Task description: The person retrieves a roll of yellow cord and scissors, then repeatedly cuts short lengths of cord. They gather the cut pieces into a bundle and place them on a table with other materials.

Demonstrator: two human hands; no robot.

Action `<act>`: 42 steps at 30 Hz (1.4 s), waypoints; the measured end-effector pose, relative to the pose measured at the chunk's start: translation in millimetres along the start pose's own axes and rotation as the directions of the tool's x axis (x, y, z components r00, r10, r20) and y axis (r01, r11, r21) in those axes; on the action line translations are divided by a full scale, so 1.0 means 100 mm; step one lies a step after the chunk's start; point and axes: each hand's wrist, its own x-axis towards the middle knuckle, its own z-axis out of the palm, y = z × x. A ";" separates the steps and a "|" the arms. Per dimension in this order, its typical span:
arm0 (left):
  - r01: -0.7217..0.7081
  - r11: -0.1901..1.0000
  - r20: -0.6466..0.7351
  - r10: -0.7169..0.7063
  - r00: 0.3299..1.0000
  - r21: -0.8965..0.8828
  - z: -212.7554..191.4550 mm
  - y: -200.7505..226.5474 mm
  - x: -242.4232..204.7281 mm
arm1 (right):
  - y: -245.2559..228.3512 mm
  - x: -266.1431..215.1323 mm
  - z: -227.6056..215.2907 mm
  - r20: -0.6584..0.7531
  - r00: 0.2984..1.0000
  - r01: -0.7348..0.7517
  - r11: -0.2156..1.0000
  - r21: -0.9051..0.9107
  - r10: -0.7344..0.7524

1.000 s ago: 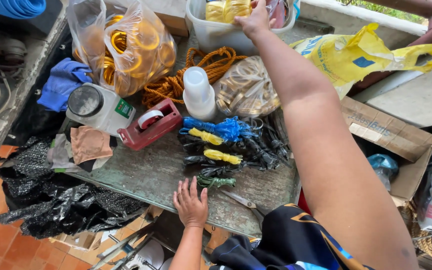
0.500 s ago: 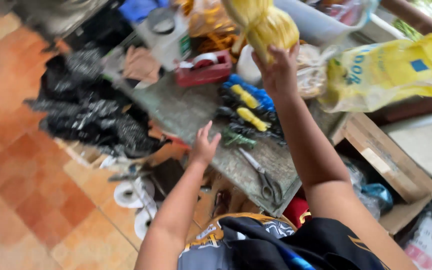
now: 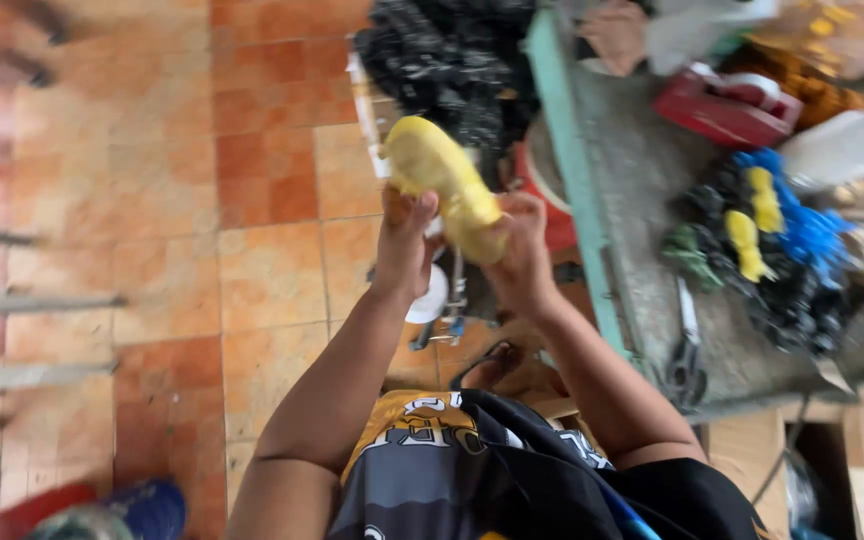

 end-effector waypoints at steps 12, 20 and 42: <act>-0.003 0.999 -0.385 -0.017 0.923 -0.051 -1.99 1.79 -1.32 | 0.34 -0.75 2.59 0.444 0.525 -0.834 0.334 0.440 0.727; -0.178 0.695 -0.279 0.491 0.825 0.697 -2.54 2.26 -1.73 | 0.08 -0.85 3.34 0.505 0.382 -0.923 0.288 0.257 0.774; 0.117 -0.227 0.085 0.716 0.692 0.967 -3.20 2.16 -2.56 | 0.27 -0.98 3.88 0.782 0.253 -0.633 0.709 -0.312 0.570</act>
